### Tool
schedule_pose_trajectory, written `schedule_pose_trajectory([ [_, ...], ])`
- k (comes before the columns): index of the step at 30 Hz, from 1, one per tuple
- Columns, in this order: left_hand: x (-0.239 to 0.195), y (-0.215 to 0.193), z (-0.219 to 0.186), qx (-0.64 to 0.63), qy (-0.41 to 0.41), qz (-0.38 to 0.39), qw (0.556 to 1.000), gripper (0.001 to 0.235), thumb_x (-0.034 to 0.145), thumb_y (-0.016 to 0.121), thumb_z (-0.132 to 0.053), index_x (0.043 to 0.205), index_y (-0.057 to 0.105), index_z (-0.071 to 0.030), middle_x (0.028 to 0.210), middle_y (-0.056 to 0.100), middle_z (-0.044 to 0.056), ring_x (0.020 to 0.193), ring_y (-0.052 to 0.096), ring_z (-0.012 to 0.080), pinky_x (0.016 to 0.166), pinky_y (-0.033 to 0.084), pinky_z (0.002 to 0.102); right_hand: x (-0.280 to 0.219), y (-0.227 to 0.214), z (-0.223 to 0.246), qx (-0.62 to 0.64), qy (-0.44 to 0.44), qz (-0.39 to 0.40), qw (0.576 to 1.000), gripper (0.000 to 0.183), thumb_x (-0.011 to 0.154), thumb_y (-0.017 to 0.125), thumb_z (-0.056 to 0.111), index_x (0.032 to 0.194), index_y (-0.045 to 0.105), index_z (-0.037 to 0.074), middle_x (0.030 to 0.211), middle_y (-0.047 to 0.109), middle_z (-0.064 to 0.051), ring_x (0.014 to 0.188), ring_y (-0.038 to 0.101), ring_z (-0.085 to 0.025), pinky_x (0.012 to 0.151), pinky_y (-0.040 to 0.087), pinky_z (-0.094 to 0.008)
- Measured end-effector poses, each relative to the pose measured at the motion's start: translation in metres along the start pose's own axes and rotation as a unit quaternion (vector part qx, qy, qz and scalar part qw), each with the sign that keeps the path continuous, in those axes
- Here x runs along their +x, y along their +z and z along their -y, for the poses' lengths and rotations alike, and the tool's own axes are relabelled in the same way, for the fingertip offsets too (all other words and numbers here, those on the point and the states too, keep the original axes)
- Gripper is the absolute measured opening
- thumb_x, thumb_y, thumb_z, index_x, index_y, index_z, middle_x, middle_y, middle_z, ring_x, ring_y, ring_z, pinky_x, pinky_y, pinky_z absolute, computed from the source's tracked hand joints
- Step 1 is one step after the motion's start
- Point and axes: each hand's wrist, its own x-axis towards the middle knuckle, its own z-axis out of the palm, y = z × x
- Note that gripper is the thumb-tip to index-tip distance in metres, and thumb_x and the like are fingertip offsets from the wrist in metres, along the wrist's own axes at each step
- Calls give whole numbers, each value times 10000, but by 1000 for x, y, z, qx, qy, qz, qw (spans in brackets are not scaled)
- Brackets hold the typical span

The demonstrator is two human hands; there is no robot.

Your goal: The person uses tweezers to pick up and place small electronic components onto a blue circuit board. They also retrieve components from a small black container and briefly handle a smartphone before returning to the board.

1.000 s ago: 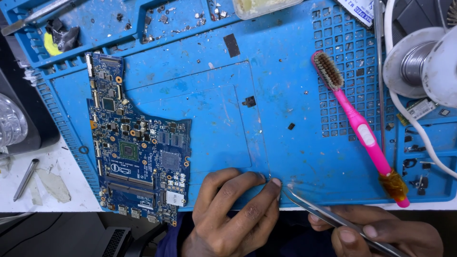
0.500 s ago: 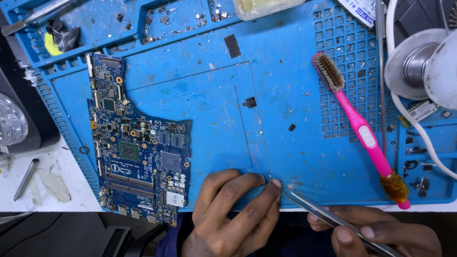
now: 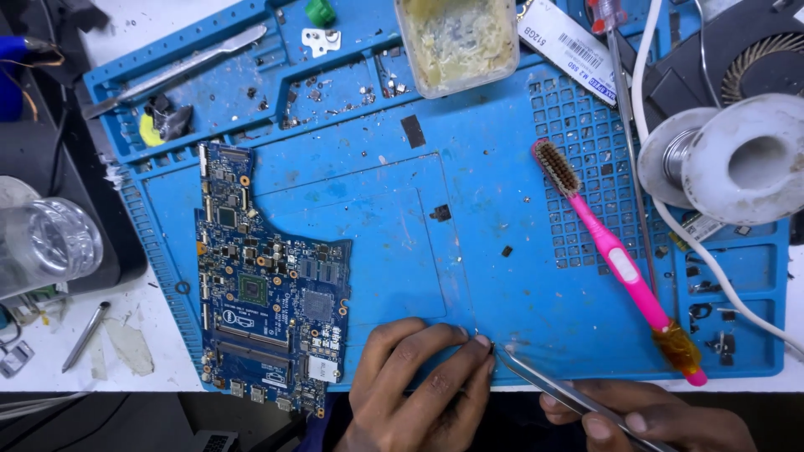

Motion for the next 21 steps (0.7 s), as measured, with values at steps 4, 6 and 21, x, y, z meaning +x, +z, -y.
schedule_pose_trajectory([
  [4, 12, -5, -11, 11, -6, -3, 1000, 137, 1082, 831, -238, 1205, 831, -179, 1187, 776, 52, 1111, 728, 301, 1027, 737, 469, 6, 12, 2, 12, -38, 155, 987, 556, 981, 604, 88, 1422, 709, -235, 1046, 677, -227, 808, 500, -237, 691, 342, -327],
  [6, 12, -3, -11, 11, -10, -21, 1000, 119, 1072, 834, -244, 1175, 843, -185, 1153, 794, 49, 1066, 752, 289, 983, 737, 452, 7, 17, 2, 24, -58, 250, 966, 497, 1035, 639, 58, 1440, 642, -228, 1245, 642, -259, 1053, 473, -298, 863, 326, -384],
  [21, 19, -3, -19, 54, -29, -36, 997, 89, 1014, 886, -265, 1080, 882, -206, 1084, 821, 14, 978, 745, 263, 848, 696, 392, 6, 31, 7, 52, -39, 427, 902, 422, 1120, 630, 39, 1485, 510, -136, 1560, 568, -234, 1441, 470, -339, 1165, 306, -424],
])
